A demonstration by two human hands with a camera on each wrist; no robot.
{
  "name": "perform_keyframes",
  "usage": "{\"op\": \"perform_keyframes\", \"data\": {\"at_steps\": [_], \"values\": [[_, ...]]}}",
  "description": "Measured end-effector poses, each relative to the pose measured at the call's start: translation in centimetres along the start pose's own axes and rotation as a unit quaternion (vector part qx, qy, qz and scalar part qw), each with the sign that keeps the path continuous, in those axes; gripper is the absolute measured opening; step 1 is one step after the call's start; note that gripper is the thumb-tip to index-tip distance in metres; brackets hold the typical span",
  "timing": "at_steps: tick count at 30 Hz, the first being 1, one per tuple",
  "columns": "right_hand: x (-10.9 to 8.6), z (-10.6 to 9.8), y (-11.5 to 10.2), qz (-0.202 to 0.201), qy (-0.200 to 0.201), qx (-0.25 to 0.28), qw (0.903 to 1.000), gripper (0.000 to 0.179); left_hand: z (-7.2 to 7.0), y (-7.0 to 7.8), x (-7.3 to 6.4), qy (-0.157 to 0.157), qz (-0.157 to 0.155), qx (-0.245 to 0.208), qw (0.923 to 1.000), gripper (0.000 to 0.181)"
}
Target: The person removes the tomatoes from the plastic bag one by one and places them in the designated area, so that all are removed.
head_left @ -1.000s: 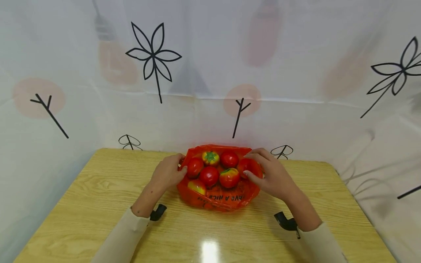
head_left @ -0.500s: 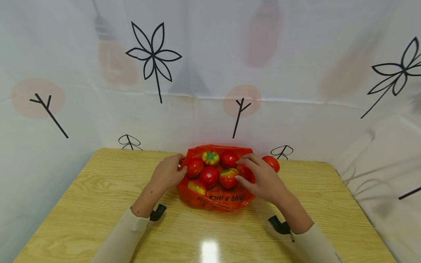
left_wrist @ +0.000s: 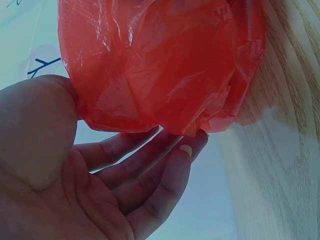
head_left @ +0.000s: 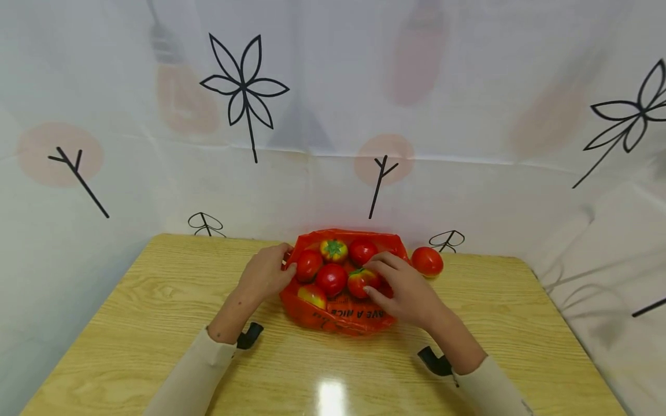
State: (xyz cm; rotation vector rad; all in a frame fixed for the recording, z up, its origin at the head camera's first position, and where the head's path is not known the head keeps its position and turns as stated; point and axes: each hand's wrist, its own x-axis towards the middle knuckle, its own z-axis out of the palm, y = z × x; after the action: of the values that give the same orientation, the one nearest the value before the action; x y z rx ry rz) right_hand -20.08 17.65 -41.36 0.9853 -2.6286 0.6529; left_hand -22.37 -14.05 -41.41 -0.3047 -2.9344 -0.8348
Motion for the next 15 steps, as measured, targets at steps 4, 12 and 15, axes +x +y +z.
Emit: {"op": "perform_keyframes", "data": {"at_steps": [4,12,15], "values": [[0.1,0.3,-0.1,-0.006,-0.004,-0.005,1.0,0.035,0.0,0.0,0.1,0.0,0.001,0.0,1.0,0.035],[0.3,0.9,-0.2,-0.008,-0.007,-0.032,0.9994,0.034,-0.2,0.0,0.0,-0.001,0.002,0.0,1.0,0.034],[0.3,1.2,-0.1,-0.005,-0.013,-0.037,0.9992,0.035,-0.2,0.1,0.0,-0.002,0.001,0.002,1.0,0.033]]}}
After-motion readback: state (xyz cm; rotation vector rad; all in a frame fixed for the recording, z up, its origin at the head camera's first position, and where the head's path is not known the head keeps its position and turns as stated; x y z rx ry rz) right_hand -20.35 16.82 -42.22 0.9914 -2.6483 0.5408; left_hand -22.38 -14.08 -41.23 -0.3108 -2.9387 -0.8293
